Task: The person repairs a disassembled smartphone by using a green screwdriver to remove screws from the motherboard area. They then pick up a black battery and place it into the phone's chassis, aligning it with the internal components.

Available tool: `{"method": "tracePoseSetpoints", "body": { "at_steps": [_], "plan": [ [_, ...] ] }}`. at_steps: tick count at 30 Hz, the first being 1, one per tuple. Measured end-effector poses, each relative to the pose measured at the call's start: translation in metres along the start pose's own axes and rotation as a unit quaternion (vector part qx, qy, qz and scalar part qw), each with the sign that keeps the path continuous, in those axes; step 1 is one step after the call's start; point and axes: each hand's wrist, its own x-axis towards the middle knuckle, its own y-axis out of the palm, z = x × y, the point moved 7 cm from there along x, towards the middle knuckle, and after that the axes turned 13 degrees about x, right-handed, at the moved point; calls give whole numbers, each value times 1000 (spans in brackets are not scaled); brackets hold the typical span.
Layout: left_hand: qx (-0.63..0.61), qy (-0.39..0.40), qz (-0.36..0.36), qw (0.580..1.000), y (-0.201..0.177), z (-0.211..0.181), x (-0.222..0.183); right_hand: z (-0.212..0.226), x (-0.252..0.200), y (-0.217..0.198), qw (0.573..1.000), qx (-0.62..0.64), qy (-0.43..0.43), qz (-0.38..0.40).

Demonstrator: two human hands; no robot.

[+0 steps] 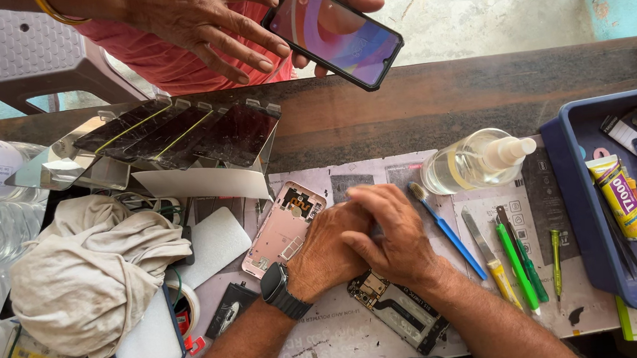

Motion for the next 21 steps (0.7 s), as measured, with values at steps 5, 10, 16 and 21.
{"method": "tracePoseSetpoints", "body": {
  "at_steps": [5,10,16,21],
  "plan": [
    [54,34,-27,998,-5,-10,-1,6,-2,-7,994,88,-58,2],
    [62,23,10,998,-7,-13,-1,-6,-7,-15,966,233,34,-109],
    [71,33,-54,995,-3,-8,-5,38,-14,-14,978,-18,-192,-79],
    [113,72,-8,991,17,4,-5,15,0,1,997,-40,-58,17]
  ]
}}
